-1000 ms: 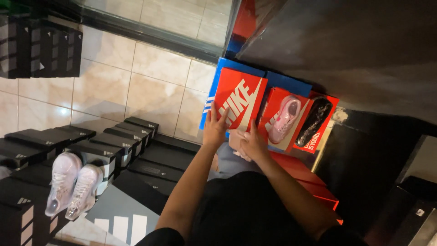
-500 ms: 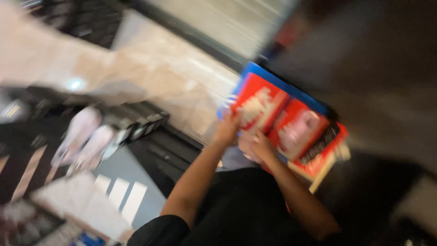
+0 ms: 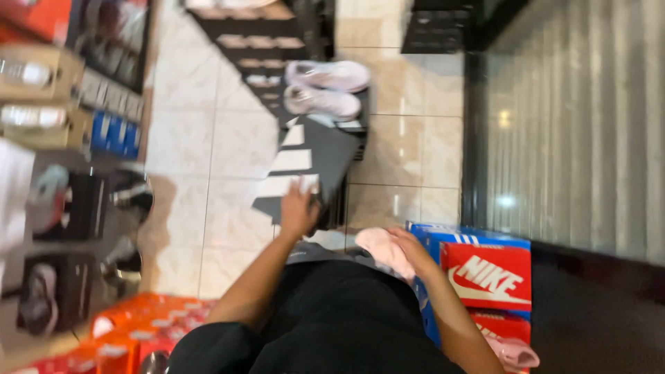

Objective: Wiping dust off shoe boxes with a cloth and organizing them in a storage area

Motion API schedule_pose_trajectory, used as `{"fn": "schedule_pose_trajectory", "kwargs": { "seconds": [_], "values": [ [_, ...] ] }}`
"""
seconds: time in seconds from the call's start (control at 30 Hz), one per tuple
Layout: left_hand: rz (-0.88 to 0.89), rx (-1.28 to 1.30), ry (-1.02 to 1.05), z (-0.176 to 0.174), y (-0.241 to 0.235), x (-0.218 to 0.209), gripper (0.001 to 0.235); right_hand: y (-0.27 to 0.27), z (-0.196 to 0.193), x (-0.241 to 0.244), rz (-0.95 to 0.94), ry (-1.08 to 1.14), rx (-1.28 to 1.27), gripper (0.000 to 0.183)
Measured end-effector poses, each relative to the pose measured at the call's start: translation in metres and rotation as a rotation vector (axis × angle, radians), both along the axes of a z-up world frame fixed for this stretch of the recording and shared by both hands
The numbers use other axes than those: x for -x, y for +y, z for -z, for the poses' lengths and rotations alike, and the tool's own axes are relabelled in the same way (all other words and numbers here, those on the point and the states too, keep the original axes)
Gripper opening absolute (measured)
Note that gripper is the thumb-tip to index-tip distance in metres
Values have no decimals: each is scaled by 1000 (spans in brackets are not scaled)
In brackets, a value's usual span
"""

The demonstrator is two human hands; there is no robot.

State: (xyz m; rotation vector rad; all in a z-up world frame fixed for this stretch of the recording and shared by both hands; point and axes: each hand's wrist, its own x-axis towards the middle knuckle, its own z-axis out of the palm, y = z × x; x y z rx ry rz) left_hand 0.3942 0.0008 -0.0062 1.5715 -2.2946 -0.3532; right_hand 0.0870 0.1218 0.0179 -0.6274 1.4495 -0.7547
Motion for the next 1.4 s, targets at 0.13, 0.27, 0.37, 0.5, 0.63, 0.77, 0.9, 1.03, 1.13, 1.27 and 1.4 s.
{"fn": "schedule_pose_trajectory", "kwargs": {
  "seconds": [0.13,0.27,0.37,0.5,0.63,0.77,0.9,1.03,1.13,1.27,1.4],
  "values": [
    [-493,-332,-62,34,-24,-77,74,-55,29,-78,-221,109,-65,77],
    [-484,-698,238,153,-23,-133,81,-82,114,-129,-494,369,-165,117],
    [-455,-759,279,123,6,-126,69,-77,99,-167,-333,456,-101,75],
    [-402,-784,253,100,20,-132,70,-83,67,-173,-348,615,-142,72],
    [-275,-842,296,110,22,-136,61,-89,97,-149,-428,727,-102,71],
    [-266,-899,275,146,14,-130,68,-105,131,-109,-500,739,-106,71],
    [-420,-777,402,48,18,-138,69,-134,96,-83,-547,632,60,44],
    [-452,-640,530,29,31,-148,55,-151,42,-91,-252,-41,-61,31],
    [-452,-632,695,-2,43,-170,52,-169,23,-131,-254,-267,-186,37],
    [-470,-628,1019,-19,59,-196,49,-175,-7,-224,-369,-361,-155,37],
    [-302,-570,1163,-69,63,-221,65,-185,-56,-332,-449,-434,-115,41]
  ]
}}
